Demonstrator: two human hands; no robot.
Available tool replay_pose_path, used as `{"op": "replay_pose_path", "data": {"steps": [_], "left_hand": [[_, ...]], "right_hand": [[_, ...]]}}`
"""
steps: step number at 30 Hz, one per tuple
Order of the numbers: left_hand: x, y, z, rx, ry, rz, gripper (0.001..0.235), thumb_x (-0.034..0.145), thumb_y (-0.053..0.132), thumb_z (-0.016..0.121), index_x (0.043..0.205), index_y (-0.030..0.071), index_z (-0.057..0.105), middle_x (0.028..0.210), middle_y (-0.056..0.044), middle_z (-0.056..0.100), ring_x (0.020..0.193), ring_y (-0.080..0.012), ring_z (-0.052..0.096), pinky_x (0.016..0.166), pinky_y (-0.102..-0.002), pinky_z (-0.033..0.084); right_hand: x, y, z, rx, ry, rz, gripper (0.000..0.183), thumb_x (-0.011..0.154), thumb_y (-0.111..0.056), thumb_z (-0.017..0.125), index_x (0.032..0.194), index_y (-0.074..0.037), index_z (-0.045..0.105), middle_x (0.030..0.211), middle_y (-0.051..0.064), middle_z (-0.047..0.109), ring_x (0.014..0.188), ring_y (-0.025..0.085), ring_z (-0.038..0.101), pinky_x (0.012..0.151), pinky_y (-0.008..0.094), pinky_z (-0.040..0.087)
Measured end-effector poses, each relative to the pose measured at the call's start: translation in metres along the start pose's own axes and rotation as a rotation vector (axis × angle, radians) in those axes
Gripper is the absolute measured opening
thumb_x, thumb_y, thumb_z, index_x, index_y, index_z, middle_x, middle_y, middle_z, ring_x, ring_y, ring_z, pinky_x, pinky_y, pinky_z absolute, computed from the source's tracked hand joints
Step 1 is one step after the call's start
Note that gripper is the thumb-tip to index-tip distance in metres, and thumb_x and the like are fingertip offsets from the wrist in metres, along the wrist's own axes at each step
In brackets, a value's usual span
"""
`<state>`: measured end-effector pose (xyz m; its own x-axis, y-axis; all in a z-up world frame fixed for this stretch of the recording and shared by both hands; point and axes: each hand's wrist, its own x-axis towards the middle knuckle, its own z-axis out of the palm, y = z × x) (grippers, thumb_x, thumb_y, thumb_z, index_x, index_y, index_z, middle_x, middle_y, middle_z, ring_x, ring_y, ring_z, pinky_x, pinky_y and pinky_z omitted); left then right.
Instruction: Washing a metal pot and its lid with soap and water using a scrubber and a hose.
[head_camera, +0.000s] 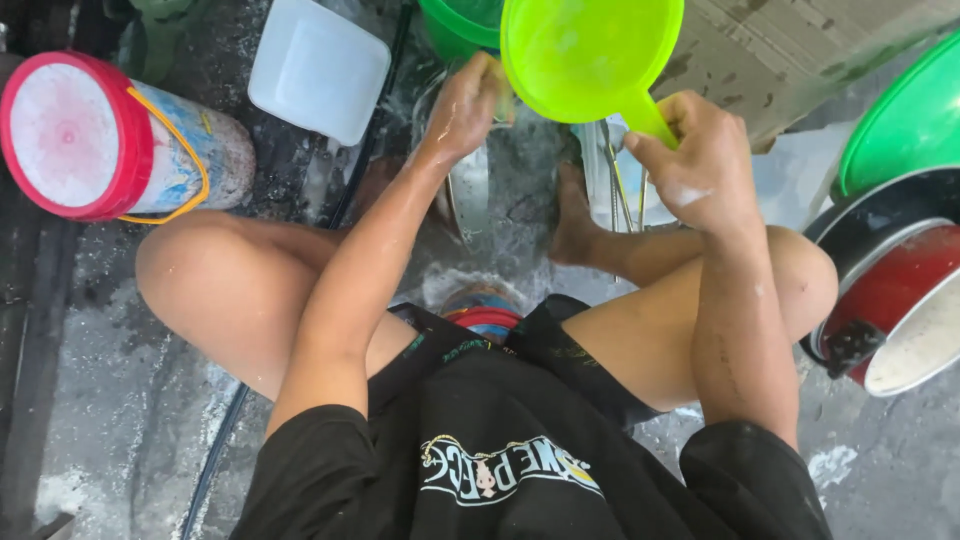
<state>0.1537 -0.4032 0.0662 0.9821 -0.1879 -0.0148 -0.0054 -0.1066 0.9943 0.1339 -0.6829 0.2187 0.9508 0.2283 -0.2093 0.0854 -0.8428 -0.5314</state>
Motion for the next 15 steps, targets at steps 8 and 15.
{"op": "replay_pose_path", "data": {"steps": [8, 15], "left_hand": [[-0.023, -0.018, 0.012, 0.479, 0.206, 0.475, 0.039, 0.099, 0.043, 0.061, 0.106, 0.005, 0.057, 0.1, -0.013, 0.058, 0.093, -0.0305, 0.056, 0.082, -0.044, 0.043], [-0.013, -0.03, 0.008, 0.697, 0.114, 0.26, 0.036, 0.093, 0.026, 0.083, 0.093, 0.007, 0.052, 0.08, -0.011, 0.057, 0.066, -0.0332, 0.057, 0.054, -0.047, 0.038]], "right_hand": [[-0.008, 0.008, -0.01, -0.091, 0.033, -0.041, 0.039, 0.104, -0.027, 0.075, 0.086, -0.008, 0.046, 0.07, 0.003, 0.043, 0.063, 0.023, 0.035, 0.057, 0.044, 0.024], [-0.011, 0.011, -0.007, -0.208, 0.018, -0.047, 0.042, 0.103, -0.032, 0.078, 0.089, -0.006, 0.048, 0.066, 0.007, 0.048, 0.061, 0.031, 0.041, 0.055, 0.047, 0.028]]}}
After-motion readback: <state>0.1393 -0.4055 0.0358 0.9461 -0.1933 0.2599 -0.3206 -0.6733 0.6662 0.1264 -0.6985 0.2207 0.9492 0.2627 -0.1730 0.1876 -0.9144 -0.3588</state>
